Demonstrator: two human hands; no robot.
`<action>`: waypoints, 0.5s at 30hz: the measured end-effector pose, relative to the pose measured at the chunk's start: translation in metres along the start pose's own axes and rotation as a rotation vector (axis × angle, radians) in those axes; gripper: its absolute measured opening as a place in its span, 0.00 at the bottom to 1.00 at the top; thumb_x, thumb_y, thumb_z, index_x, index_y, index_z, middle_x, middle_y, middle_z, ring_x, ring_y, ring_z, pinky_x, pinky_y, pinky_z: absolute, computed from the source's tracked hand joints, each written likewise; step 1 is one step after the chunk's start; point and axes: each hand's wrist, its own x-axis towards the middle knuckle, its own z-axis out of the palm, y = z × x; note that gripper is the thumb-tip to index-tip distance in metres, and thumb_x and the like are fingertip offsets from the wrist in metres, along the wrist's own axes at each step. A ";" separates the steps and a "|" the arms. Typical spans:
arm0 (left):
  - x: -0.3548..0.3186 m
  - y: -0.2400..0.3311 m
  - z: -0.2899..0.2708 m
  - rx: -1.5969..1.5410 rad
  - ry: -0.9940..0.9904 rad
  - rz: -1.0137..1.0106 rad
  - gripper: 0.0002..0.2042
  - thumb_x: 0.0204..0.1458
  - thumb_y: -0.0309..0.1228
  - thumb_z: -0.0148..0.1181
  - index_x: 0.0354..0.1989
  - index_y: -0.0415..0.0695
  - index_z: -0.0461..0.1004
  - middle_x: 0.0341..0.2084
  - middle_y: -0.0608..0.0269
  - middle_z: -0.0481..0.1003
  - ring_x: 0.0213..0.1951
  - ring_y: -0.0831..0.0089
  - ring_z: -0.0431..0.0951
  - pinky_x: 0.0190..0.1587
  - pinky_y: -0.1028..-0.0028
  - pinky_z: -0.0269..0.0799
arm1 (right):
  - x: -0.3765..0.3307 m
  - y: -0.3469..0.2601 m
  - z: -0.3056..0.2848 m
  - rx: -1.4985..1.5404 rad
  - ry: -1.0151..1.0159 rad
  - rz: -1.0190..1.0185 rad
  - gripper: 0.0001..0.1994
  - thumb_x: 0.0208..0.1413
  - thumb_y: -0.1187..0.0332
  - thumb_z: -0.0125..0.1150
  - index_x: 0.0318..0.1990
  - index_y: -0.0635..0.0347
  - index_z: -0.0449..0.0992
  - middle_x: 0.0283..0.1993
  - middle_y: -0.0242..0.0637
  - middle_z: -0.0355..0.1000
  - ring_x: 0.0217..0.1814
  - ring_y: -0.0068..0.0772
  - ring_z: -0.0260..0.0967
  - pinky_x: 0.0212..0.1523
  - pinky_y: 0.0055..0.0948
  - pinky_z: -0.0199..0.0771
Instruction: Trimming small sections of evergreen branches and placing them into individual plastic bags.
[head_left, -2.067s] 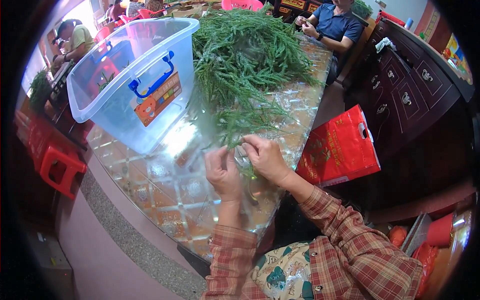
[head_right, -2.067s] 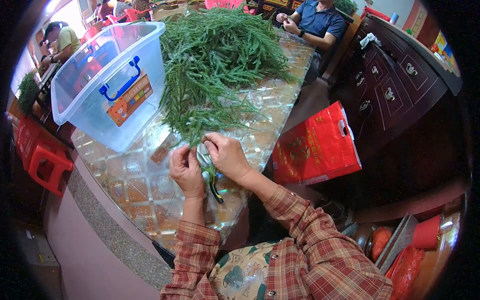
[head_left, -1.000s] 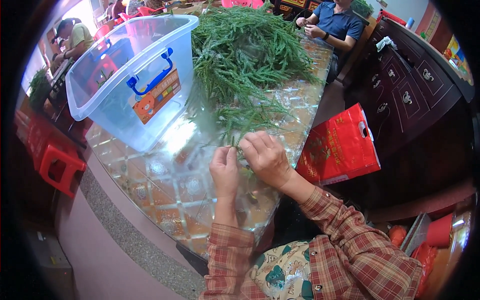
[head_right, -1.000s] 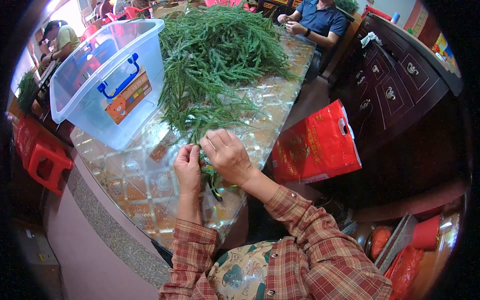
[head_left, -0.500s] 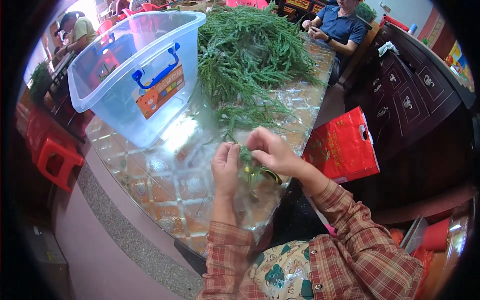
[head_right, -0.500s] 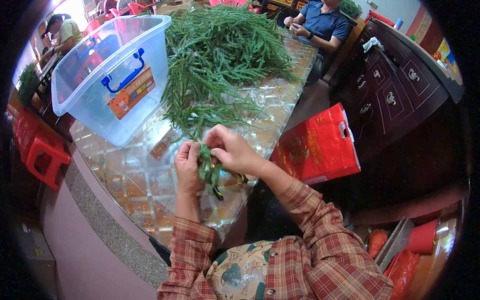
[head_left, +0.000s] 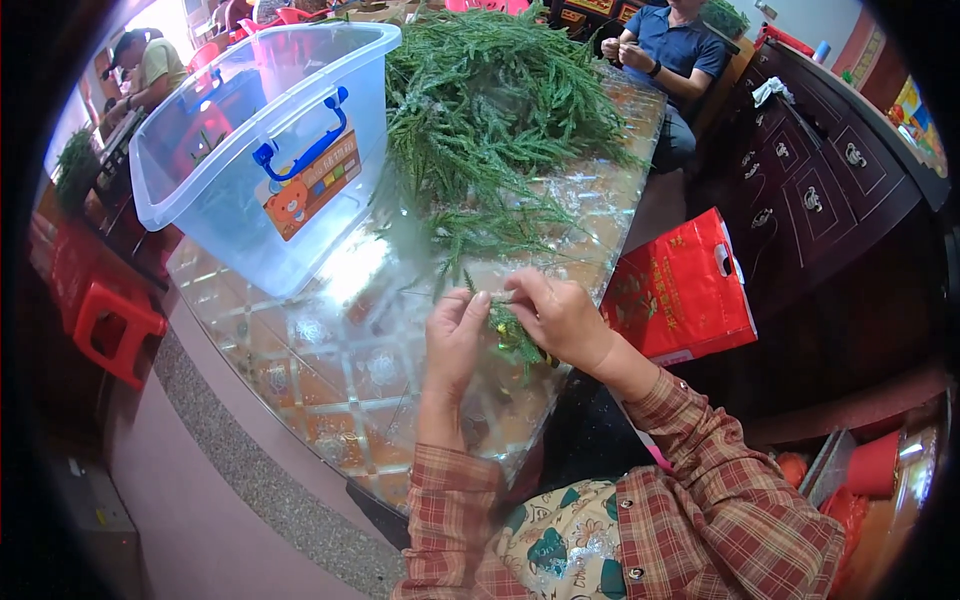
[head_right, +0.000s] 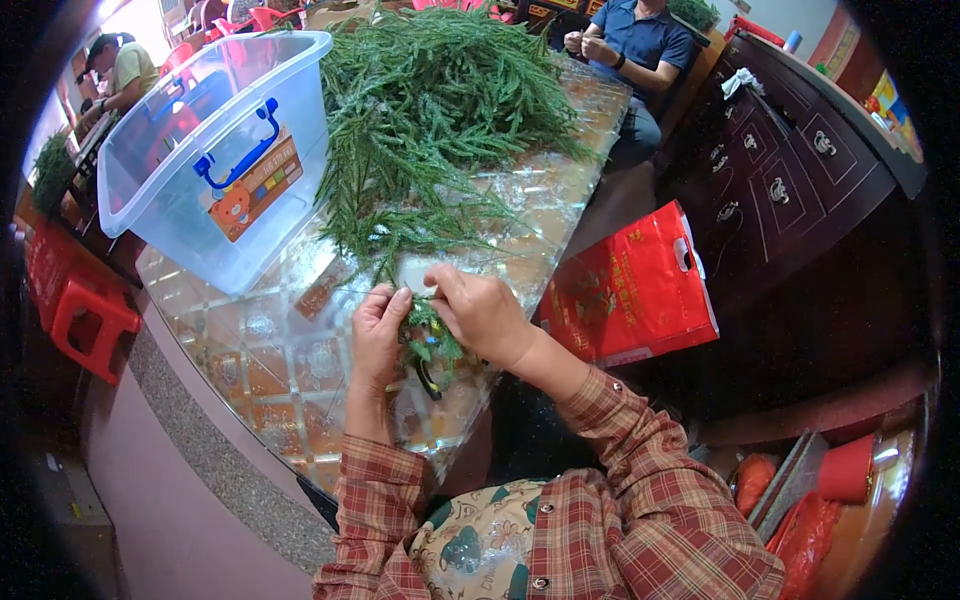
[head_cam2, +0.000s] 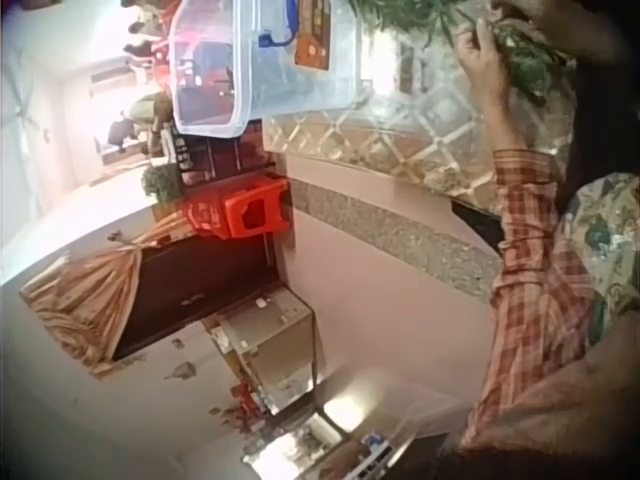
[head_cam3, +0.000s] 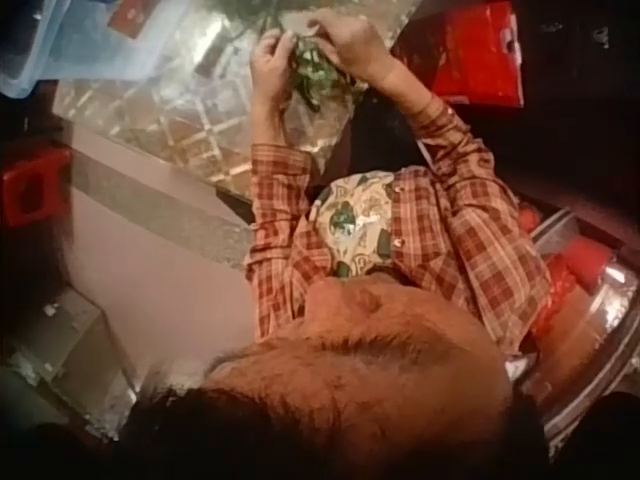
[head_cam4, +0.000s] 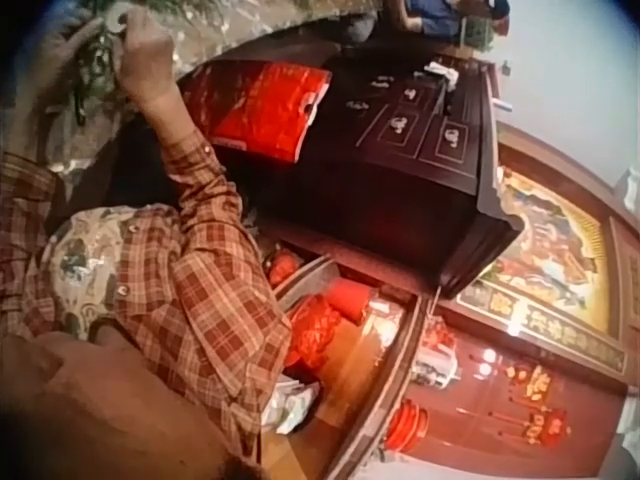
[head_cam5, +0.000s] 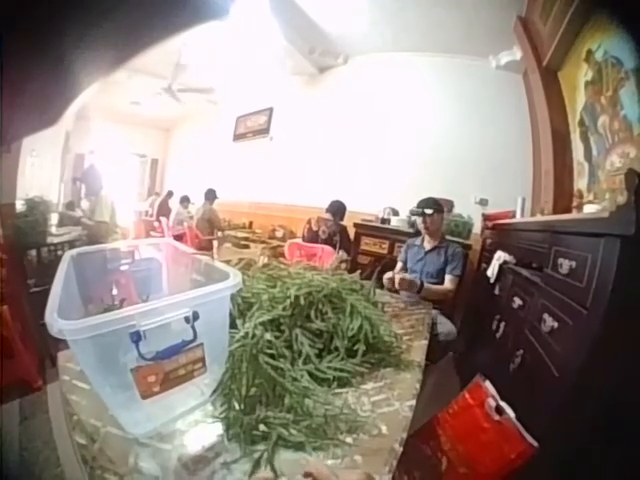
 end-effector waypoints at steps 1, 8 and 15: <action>0.000 0.000 0.000 0.000 0.001 -0.001 0.05 0.55 0.30 0.52 0.35 0.43 0.70 0.29 0.72 0.72 0.32 0.85 0.69 0.35 0.83 0.65 | 0.000 0.000 0.000 0.001 -0.001 0.001 0.13 0.43 0.79 0.59 0.37 0.63 0.66 0.27 0.43 0.71 0.28 0.42 0.72 0.27 0.33 0.72; -0.002 0.006 0.000 -0.010 -0.088 -0.007 0.10 0.57 0.33 0.48 0.39 0.39 0.71 0.27 0.72 0.71 0.28 0.86 0.67 0.32 0.83 0.64 | 0.000 -0.001 -0.001 0.039 -0.022 -0.075 0.11 0.41 0.79 0.60 0.35 0.62 0.67 0.27 0.42 0.71 0.28 0.41 0.72 0.27 0.32 0.72; 0.003 -0.002 0.002 0.298 -0.037 0.207 0.11 0.55 0.36 0.50 0.27 0.42 0.70 0.18 0.72 0.68 0.17 0.84 0.65 0.20 0.81 0.63 | -0.006 -0.001 -0.009 0.028 -0.149 0.093 0.10 0.41 0.78 0.60 0.33 0.62 0.69 0.27 0.41 0.71 0.27 0.39 0.72 0.27 0.32 0.72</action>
